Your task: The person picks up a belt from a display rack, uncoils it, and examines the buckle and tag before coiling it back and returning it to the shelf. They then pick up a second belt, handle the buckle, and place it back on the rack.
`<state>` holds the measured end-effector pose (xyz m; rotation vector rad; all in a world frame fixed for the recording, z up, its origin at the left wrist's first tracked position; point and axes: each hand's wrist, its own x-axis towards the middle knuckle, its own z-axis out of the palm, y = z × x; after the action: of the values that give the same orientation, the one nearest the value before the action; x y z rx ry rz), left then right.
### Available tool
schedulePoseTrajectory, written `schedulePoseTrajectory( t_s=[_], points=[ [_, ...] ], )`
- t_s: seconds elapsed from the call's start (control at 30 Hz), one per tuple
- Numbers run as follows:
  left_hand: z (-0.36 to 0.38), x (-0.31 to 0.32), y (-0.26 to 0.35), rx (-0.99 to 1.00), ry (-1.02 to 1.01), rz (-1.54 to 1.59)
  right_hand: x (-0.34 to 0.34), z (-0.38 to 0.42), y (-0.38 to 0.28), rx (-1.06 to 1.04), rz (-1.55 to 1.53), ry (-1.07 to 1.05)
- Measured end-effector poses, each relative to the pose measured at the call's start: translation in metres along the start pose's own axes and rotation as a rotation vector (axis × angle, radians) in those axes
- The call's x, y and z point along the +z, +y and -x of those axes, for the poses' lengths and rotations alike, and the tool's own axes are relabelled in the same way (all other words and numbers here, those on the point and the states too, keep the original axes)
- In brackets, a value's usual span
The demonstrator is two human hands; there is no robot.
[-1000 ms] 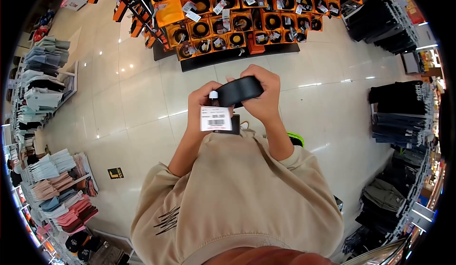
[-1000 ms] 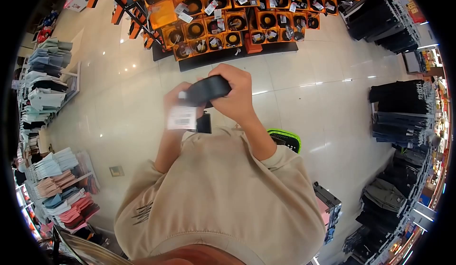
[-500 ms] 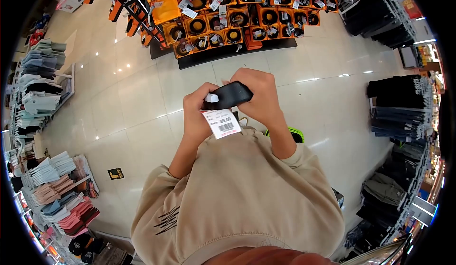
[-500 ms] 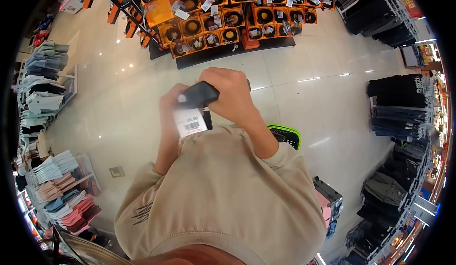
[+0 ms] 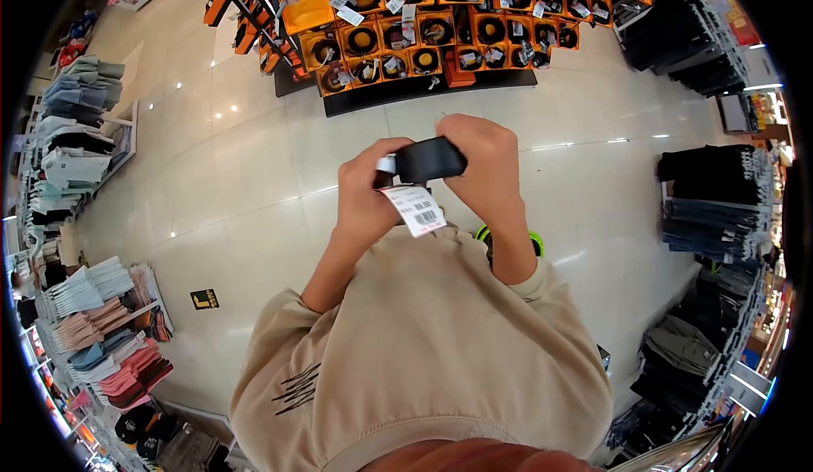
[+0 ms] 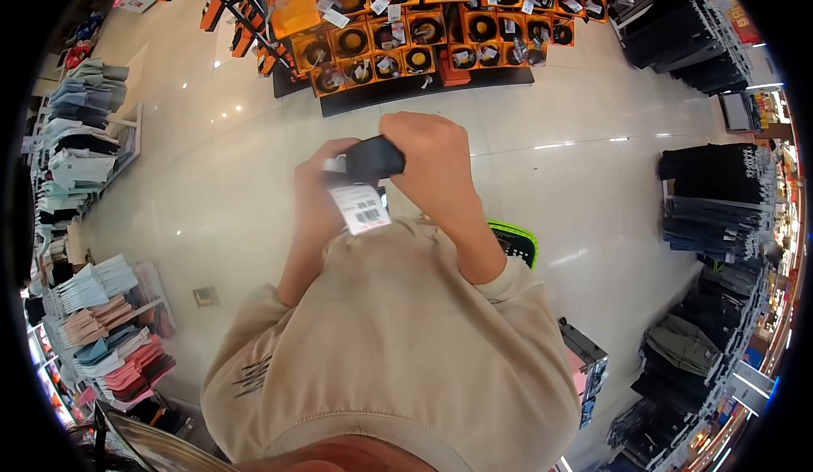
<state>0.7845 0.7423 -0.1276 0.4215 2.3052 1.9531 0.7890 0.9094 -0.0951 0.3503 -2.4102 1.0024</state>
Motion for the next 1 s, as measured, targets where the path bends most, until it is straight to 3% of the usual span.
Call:
schedulePoseTrajectory(
  t_s=[0.03, 0.1, 0.17, 0.3, 0.33, 0.43, 0.47, 0.5, 0.57, 0.67, 0.73, 0.8, 0.83, 0.9, 0.97, 1.0],
  points=[
    [-0.002, 0.004, -0.006, 0.149, 0.01, -0.03, 0.001, -0.001, -0.003, -0.048, -0.012, -0.015],
    [-0.001, 0.0, 0.001, 0.188, 0.007, -0.085, 0.006, -0.002, -0.006, -0.058, -0.108, 0.005],
    [0.004, -0.007, -0.008, -0.047, -0.054, 0.189, 0.012, 0.0, -0.005, 0.019, -0.276, 0.074],
    [0.0, -0.005, 0.01, -0.174, 0.072, 0.412, 0.04, 0.021, -0.007, 0.704, -1.07, 0.269],
    [-0.001, -0.003, 0.017, -0.238, 0.088, 0.552, 0.045, 0.022, -0.009, 0.743, -1.174, 0.279],
    [0.0, 0.0, 0.017, 0.002, 0.17, 0.098, 0.041, 0.022, -0.001, 0.505, -0.714, 0.25],
    [0.003, 0.004, 0.011, 0.105, 0.219, 0.099, 0.028, 0.021, 0.002, 0.392, -0.48, 0.151],
    [0.004, 0.003, 0.012, -0.063, 0.165, 0.352, 0.016, 0.014, -0.002, 0.278, -0.235, 0.124],
    [0.004, 0.001, 0.011, 0.025, 0.111, 0.135, 0.009, 0.008, -0.006, 0.052, -0.022, 0.155],
    [0.007, -0.005, 0.008, 0.128, 0.085, 0.075, 0.006, 0.008, -0.018, 0.099, -0.177, 0.143],
    [0.006, -0.002, 0.004, 0.068, 0.149, 0.137, 0.023, 0.02, -0.001, 0.269, -0.518, 0.225],
    [0.001, 0.001, 0.004, -0.046, 0.197, 0.237, 0.032, 0.023, 0.005, 0.478, -0.783, 0.232],
    [0.003, 0.004, 0.017, -0.195, 0.185, 0.666, 0.037, 0.02, 0.003, 0.649, -1.103, 0.202],
    [0.002, 0.005, 0.018, -0.331, 0.173, 0.743, 0.039, 0.018, 0.002, 0.758, -1.31, 0.228],
    [0.002, 0.006, 0.009, -0.285, 0.126, 0.341, 0.033, 0.022, 0.01, 0.512, -0.806, 0.201],
    [0.006, 0.005, 0.0, -0.037, 0.094, 0.16, 0.029, 0.024, 0.014, 0.389, -0.556, 0.178]
  ],
)
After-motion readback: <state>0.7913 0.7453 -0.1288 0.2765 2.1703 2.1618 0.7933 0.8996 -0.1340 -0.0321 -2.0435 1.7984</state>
